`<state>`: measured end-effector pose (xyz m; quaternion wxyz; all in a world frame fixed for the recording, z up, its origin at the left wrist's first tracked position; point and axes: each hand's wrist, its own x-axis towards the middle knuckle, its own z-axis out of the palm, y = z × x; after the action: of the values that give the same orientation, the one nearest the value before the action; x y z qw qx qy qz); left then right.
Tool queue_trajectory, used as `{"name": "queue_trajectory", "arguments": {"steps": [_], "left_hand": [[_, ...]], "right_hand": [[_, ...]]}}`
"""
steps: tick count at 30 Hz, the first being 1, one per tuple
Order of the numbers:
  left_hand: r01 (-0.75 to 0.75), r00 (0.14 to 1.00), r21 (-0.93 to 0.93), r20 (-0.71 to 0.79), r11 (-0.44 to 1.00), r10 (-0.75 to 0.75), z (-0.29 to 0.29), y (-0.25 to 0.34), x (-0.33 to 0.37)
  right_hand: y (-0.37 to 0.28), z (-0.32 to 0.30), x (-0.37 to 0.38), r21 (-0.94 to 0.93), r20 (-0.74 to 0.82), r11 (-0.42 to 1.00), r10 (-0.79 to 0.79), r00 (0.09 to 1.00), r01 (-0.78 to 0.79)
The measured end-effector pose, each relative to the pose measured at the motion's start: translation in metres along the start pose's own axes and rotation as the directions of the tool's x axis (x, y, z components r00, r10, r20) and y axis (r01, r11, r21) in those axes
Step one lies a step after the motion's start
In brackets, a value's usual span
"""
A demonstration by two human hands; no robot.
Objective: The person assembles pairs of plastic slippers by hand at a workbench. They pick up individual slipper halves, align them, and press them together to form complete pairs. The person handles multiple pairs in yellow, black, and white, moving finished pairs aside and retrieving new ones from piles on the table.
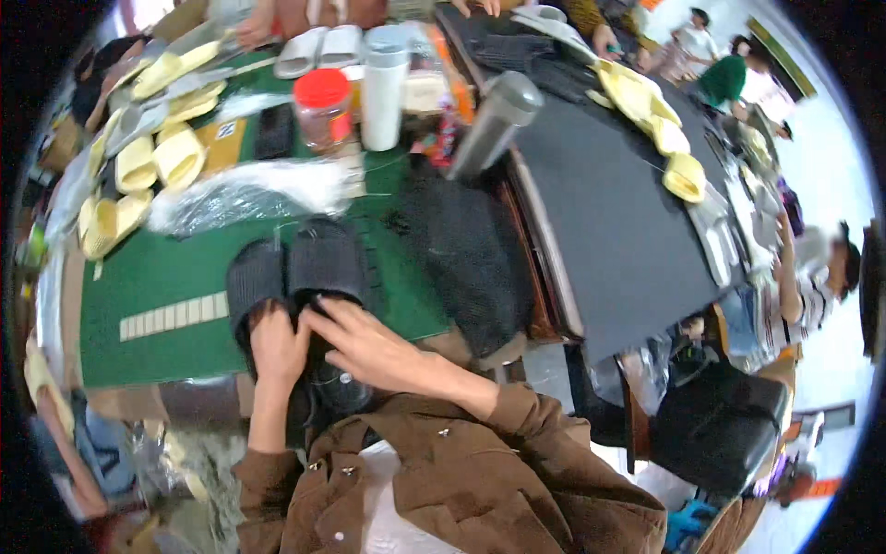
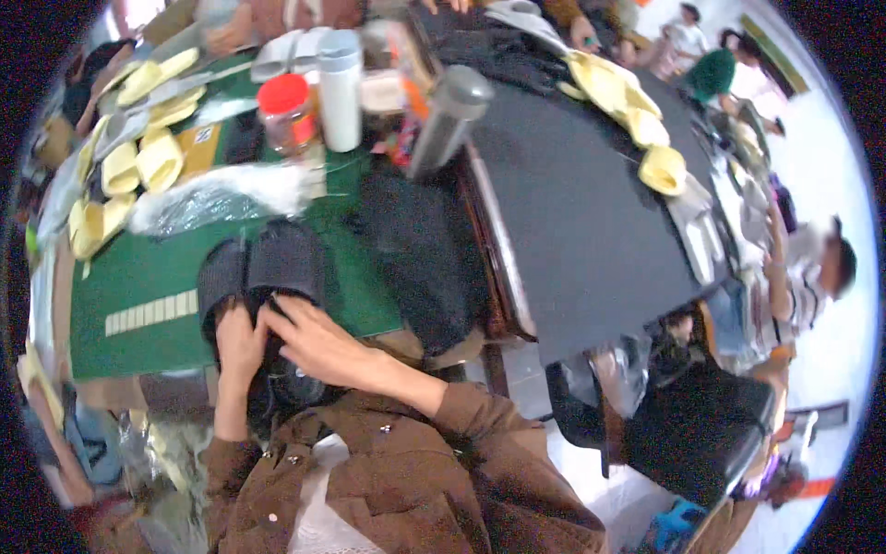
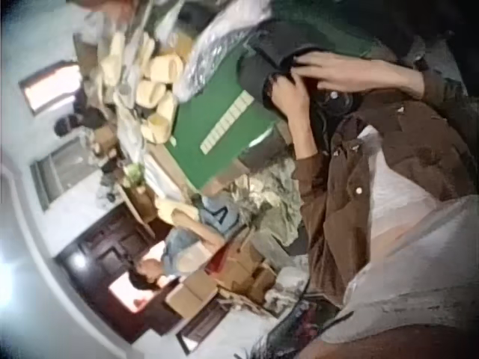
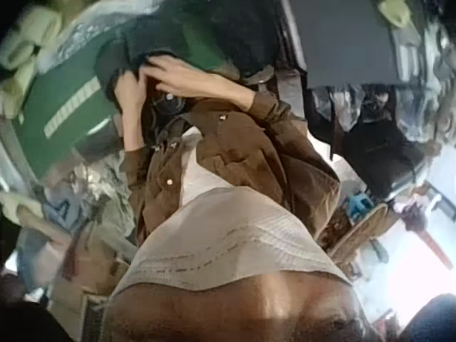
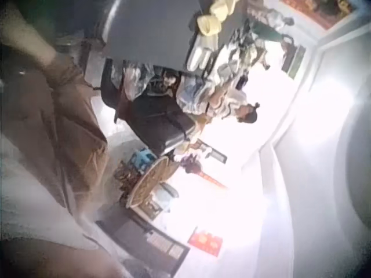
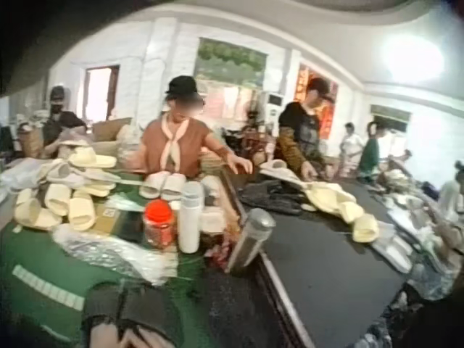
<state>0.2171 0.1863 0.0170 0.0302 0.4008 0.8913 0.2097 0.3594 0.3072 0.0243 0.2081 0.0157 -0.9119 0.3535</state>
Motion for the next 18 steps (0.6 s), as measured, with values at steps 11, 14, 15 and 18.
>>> {"name": "queue_trajectory", "arguments": {"steps": [11, 14, 15, 18], "left_hand": [[-0.053, 0.982, 0.019, -0.180, 0.998, 0.055, 0.012, -0.005, -0.003], [-0.082, 0.979, -0.058, -0.192, 0.995, 0.069, 0.017, -0.013, -0.001], [-0.069, 0.988, -0.082, -0.144, 0.994, 0.056, 0.014, -0.007, 0.000], [-0.078, 0.993, -0.094, -0.090, 0.992, 0.070, 0.008, 0.007, 0.004]], "right_hand": [[0.020, -0.259, -0.116, 0.161, -0.547, 0.844, 0.508, 0.665, -0.512], [0.085, -0.322, -0.187, 0.235, -0.795, 0.779, 0.498, 0.346, -0.581], [0.108, -0.341, -0.216, 0.158, -0.865, 0.779, 0.406, 0.295, -0.607], [0.155, -0.376, -0.293, 0.322, -0.939, 0.860, 0.344, -0.017, -0.396]]}}
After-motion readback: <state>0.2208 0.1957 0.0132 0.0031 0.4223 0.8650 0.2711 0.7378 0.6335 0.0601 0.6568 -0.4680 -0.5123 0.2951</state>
